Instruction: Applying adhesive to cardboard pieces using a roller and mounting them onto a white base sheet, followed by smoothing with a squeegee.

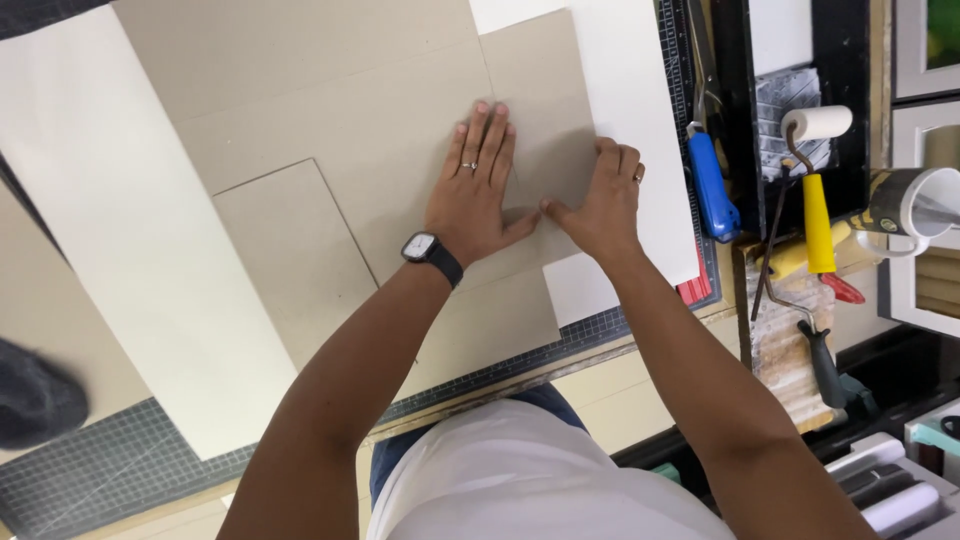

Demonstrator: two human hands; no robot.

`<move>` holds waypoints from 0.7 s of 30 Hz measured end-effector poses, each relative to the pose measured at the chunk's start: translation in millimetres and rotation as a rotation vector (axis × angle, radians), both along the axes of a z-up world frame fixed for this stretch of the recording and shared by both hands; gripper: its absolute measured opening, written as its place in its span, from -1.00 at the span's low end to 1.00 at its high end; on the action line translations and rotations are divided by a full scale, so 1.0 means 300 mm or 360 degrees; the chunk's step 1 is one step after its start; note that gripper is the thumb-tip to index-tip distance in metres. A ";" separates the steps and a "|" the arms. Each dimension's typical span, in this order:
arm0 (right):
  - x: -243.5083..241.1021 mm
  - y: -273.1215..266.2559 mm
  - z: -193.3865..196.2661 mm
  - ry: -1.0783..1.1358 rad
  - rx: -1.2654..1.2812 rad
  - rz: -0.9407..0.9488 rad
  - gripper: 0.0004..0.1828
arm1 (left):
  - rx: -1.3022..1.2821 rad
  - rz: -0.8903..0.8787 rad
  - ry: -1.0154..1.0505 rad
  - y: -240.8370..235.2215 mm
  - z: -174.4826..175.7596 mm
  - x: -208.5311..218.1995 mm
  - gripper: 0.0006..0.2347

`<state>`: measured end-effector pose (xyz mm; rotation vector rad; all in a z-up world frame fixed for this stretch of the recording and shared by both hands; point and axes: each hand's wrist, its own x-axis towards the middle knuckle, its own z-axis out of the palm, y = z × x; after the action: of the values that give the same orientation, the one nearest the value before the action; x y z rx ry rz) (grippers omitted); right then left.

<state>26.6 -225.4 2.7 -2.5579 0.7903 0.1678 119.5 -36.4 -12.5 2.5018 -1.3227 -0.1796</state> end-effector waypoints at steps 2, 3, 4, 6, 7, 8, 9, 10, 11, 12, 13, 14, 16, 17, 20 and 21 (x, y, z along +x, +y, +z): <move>-0.027 -0.006 -0.019 -0.0096 -0.0160 0.0206 0.16 | -0.0247 0.0095 -0.0070 -0.004 -0.027 -0.010 -0.14; -0.032 -0.013 -0.028 -0.0113 -0.0172 0.0197 0.16 | -0.0258 0.0086 -0.0087 -0.009 -0.027 0.016 -0.14; -0.037 -0.020 -0.039 -0.0146 -0.0225 0.0246 0.16 | -0.0225 0.0054 -0.0104 -0.015 -0.026 0.041 -0.14; -0.045 -0.025 -0.042 -0.0162 -0.0268 0.0305 0.16 | -0.0181 0.0032 -0.0105 -0.023 -0.029 0.088 -0.14; -0.046 -0.023 -0.035 -0.0113 -0.0279 0.0308 0.16 | -0.0028 0.0028 -0.0079 -0.030 -0.031 0.118 -0.18; -0.046 -0.021 -0.028 -0.0064 -0.0289 0.0311 0.15 | 0.0126 0.0024 -0.0053 -0.036 -0.033 0.148 -0.22; -0.050 -0.013 -0.028 -0.0077 -0.0289 0.0312 0.15 | 0.0127 0.0026 -0.0066 -0.039 -0.044 0.160 -0.22; -0.051 -0.006 -0.029 -0.0089 -0.0307 0.0325 0.12 | 0.0135 0.0045 -0.0088 -0.044 -0.055 0.174 -0.18; -0.058 -0.012 -0.025 -0.0099 -0.0338 0.0325 0.08 | 0.0130 0.0051 -0.0110 -0.066 -0.066 0.188 -0.13; -0.041 -0.037 -0.023 -0.0109 -0.0352 0.0312 0.08 | 0.0117 0.0039 -0.0123 -0.112 -0.029 0.226 -0.13; -0.051 -0.026 -0.029 -0.0115 -0.0358 0.0320 0.08 | 0.0285 0.0086 -0.0028 -0.114 -0.001 0.228 -0.04; -0.062 -0.015 -0.037 -0.0122 -0.0364 0.0328 0.09 | 0.0453 0.0133 0.0067 -0.117 0.025 0.231 0.05; -0.084 0.003 -0.030 -0.0181 -0.0347 0.0310 0.05 | 0.0523 0.0141 0.0053 -0.137 0.016 0.231 0.07; -0.079 0.009 -0.025 -0.0255 -0.0327 0.0316 0.00 | 0.0594 0.0177 0.0030 -0.146 0.019 0.243 0.09; -0.141 0.073 0.010 -0.0823 -0.0383 0.0448 -0.42 | 0.0618 0.0201 0.0138 -0.131 0.063 0.233 0.04; -0.201 0.086 -0.014 -0.0833 -0.0381 0.0451 -0.42 | 0.0619 0.0207 0.0130 -0.132 0.054 0.227 0.04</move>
<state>-33.6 -199.6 -1.5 -2.7352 0.2596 -0.5195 187.5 -75.9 3.7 2.8515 -1.1799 -0.5507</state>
